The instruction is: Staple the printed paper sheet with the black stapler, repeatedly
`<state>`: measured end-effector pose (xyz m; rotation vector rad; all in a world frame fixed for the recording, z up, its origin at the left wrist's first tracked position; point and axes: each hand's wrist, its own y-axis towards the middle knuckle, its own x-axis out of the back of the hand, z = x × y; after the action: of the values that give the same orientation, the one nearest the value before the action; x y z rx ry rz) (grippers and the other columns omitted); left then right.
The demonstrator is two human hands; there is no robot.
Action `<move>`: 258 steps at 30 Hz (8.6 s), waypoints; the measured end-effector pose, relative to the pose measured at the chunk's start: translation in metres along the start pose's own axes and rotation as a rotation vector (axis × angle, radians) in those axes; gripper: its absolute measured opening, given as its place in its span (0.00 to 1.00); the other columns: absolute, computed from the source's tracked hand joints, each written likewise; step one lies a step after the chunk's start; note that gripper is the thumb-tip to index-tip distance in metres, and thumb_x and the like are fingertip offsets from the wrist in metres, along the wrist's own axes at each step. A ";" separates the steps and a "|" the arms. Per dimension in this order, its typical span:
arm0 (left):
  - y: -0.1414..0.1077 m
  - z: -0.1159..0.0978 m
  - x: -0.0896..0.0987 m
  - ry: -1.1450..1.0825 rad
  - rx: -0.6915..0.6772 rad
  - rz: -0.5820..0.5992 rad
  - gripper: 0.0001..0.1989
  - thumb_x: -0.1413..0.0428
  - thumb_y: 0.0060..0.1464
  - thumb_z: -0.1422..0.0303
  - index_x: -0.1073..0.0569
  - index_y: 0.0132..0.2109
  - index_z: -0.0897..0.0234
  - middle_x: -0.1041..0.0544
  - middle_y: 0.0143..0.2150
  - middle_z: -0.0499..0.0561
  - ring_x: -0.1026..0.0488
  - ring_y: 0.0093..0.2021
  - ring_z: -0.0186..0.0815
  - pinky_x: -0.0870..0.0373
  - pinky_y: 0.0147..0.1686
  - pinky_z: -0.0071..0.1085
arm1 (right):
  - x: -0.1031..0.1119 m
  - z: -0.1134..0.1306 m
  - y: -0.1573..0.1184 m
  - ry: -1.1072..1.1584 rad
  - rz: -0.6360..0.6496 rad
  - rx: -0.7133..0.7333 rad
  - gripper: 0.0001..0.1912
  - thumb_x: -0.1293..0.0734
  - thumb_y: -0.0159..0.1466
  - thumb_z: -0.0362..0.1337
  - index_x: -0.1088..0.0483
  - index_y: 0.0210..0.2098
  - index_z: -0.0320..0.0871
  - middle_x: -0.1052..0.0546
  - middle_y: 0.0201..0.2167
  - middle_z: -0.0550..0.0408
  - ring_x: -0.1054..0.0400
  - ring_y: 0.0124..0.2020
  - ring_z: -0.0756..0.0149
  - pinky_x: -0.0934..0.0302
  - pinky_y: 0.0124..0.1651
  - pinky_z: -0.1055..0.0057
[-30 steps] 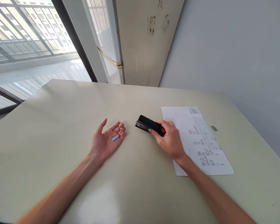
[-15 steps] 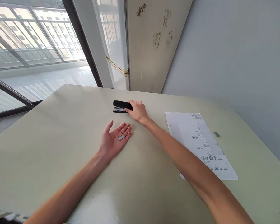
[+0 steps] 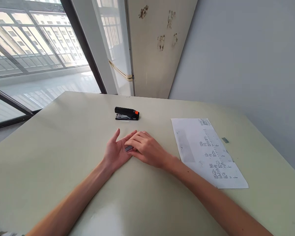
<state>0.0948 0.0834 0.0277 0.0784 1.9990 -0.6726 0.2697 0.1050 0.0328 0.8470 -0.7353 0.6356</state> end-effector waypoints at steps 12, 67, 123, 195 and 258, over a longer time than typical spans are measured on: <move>0.001 0.007 -0.012 0.089 -0.002 0.006 0.21 0.49 0.70 0.61 0.21 0.50 0.77 0.25 0.63 0.74 0.26 0.64 0.54 0.26 0.61 0.44 | 0.087 -0.038 -0.125 -0.296 -0.443 -0.527 0.09 0.33 0.73 0.43 0.26 0.50 0.50 0.18 0.46 0.51 0.26 0.49 0.54 0.33 0.54 0.55; 0.007 -0.006 -0.009 0.286 0.043 0.008 0.06 0.39 0.64 0.70 0.20 0.41 0.70 0.24 0.38 0.54 0.26 0.37 0.34 0.25 0.41 0.30 | 0.091 -0.048 -0.211 -0.233 -0.280 -0.903 0.16 0.39 0.73 0.50 0.22 0.43 0.52 0.23 0.23 0.61 0.37 0.16 0.68 0.40 0.21 0.70; 0.005 -0.008 -0.012 0.350 0.055 0.014 0.06 0.40 0.65 0.68 0.20 0.41 0.67 0.26 0.37 0.53 0.29 0.36 0.34 0.29 0.43 0.31 | 0.060 -0.075 -0.205 -0.458 -0.317 -0.865 0.30 0.42 0.75 0.53 0.43 0.72 0.48 0.38 0.74 0.45 0.47 0.75 0.44 0.45 0.73 0.37; 0.005 -0.068 0.045 2.245 -0.922 -0.155 0.18 0.50 0.70 0.54 0.30 0.60 0.53 0.29 0.65 0.54 0.33 0.65 0.50 0.33 0.63 0.52 | 0.024 0.012 -0.105 0.508 -0.132 -0.751 0.11 0.41 0.76 0.41 0.27 0.42 0.49 0.21 0.39 0.53 0.26 0.38 0.62 0.32 0.33 0.71; 0.059 -0.123 -0.047 2.363 -0.872 -0.376 0.22 0.50 0.66 0.48 0.27 0.55 0.58 0.18 0.52 0.55 0.22 0.37 0.45 0.33 0.41 0.39 | 0.027 0.012 -0.099 0.529 -0.240 -0.583 0.10 0.39 0.72 0.33 0.26 0.41 0.46 0.19 0.38 0.54 0.26 0.38 0.66 0.35 0.35 0.72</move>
<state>0.0404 0.2029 0.0856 -0.1270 4.3859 0.8357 0.3555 0.0496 0.0175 0.2008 -0.2962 0.3699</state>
